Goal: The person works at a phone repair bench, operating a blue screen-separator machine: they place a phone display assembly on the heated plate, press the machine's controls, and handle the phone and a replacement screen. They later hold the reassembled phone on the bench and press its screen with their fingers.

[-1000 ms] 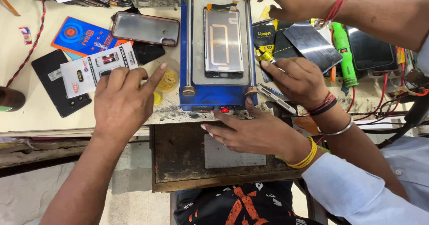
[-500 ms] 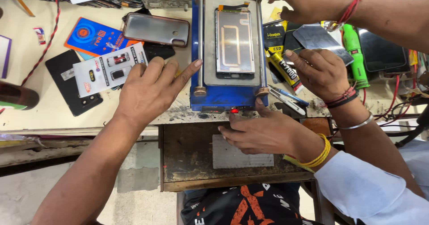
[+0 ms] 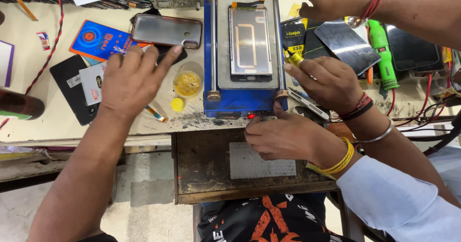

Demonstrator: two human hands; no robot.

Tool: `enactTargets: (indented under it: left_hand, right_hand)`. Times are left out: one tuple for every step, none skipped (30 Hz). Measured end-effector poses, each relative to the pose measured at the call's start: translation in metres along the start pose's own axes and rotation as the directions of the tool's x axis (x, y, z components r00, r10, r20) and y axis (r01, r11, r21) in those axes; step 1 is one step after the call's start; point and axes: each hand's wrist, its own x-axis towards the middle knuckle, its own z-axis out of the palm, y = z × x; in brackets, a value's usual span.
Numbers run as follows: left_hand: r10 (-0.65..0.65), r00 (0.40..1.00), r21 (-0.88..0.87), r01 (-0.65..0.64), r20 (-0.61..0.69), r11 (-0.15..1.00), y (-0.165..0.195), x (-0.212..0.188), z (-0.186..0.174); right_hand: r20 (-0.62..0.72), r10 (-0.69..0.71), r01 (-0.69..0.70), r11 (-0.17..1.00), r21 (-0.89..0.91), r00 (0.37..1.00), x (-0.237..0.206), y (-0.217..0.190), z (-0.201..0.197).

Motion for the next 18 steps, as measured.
enactTargets:
  left_hand:
    - [-0.002,1.0,0.005,0.002,-0.001,1.0,-0.001,-0.002,0.001]
    - [-0.004,1.0,0.011,0.004,-0.002,1.0,-0.001,-0.003,0.001]
    - [-0.006,1.0,0.015,0.006,-0.004,1.0,-0.001,-0.003,0.002]
    - [-0.017,1.0,0.009,0.017,-0.013,1.0,0.001,-0.004,0.002]
    - [-0.029,0.999,0.002,0.029,-0.023,1.0,0.003,-0.003,0.001]
    - [-0.04,0.999,-0.005,0.04,-0.031,0.999,0.005,-0.003,0.0]
    - [-0.043,0.999,-0.007,0.042,-0.028,0.999,0.006,-0.003,-0.001]
    - [-0.044,0.999,-0.009,0.043,-0.024,0.999,0.007,-0.003,-0.003]
    - [-0.045,0.999,-0.011,0.045,-0.019,0.999,0.008,-0.003,-0.006]
    - [-0.042,0.999,-0.009,0.041,-0.014,0.999,0.009,-0.003,-0.008]
    - [-0.039,0.999,-0.005,0.039,-0.01,0.999,0.01,-0.003,-0.01]
    - [-0.038,0.999,0.0,0.038,-0.006,0.999,0.01,-0.002,-0.012]
    - [-0.033,0.999,-0.003,0.033,-0.006,0.999,0.011,-0.001,-0.013]
    - [-0.027,1.0,-0.007,0.027,-0.005,1.0,0.012,0.001,-0.015]
    - [-0.021,1.0,-0.012,0.021,-0.004,1.0,0.011,0.001,-0.016]
    - [-0.015,1.0,-0.016,0.015,-0.01,1.0,0.013,0.003,-0.017]
    - [-0.011,1.0,-0.019,0.01,-0.016,1.0,0.015,0.005,-0.019]
    - [-0.006,1.0,-0.023,0.006,-0.022,1.0,0.017,0.006,-0.02]
  right_hand:
    - [-0.012,0.01,-0.006,0.961,0.277,1.0,0.0,-0.001,0.001]
    - [-0.02,0.023,-0.008,0.847,0.532,1.0,-0.001,-0.003,0.003]
    - [-0.024,0.037,-0.007,0.666,0.746,0.999,-0.001,-0.003,0.004]
    - [-0.036,0.111,-0.026,0.509,0.861,0.993,-0.003,-0.004,0.005]
    - [-0.034,0.185,-0.03,0.331,0.943,0.982,-0.004,-0.005,0.005]
    - [-0.018,0.256,-0.019,0.14,0.99,0.966,-0.006,-0.006,0.005]
    - [-0.009,0.252,-0.034,0.165,0.986,0.968,-0.006,-0.007,0.005]
    - [0.001,0.249,-0.05,0.188,0.981,0.968,-0.007,-0.007,0.005]
    - [0.011,0.245,-0.064,0.211,0.975,0.969,-0.008,-0.007,0.004]
    - [0.047,0.204,-0.077,0.143,0.987,0.978,-0.008,-0.008,0.004]
    - [0.08,0.161,-0.093,0.077,0.993,0.984,-0.008,-0.008,0.005]
    - [0.109,0.115,-0.112,0.012,0.994,0.987,-0.007,-0.008,0.006]
    - [0.066,0.164,-0.078,0.072,0.994,0.984,-0.007,-0.008,0.007]
    - [0.019,0.211,-0.048,0.131,0.99,0.977,-0.006,-0.009,0.008]
    - [-0.028,0.254,-0.021,0.19,0.982,0.967,-0.004,-0.009,0.008]
    - [-0.062,0.318,-0.006,0.207,0.978,0.946,-0.003,-0.01,0.009]
    - [-0.095,0.38,0.008,0.225,0.974,0.92,0.0,-0.011,0.01]
    - [-0.128,0.439,0.02,0.243,0.97,0.889,0.002,-0.012,0.01]
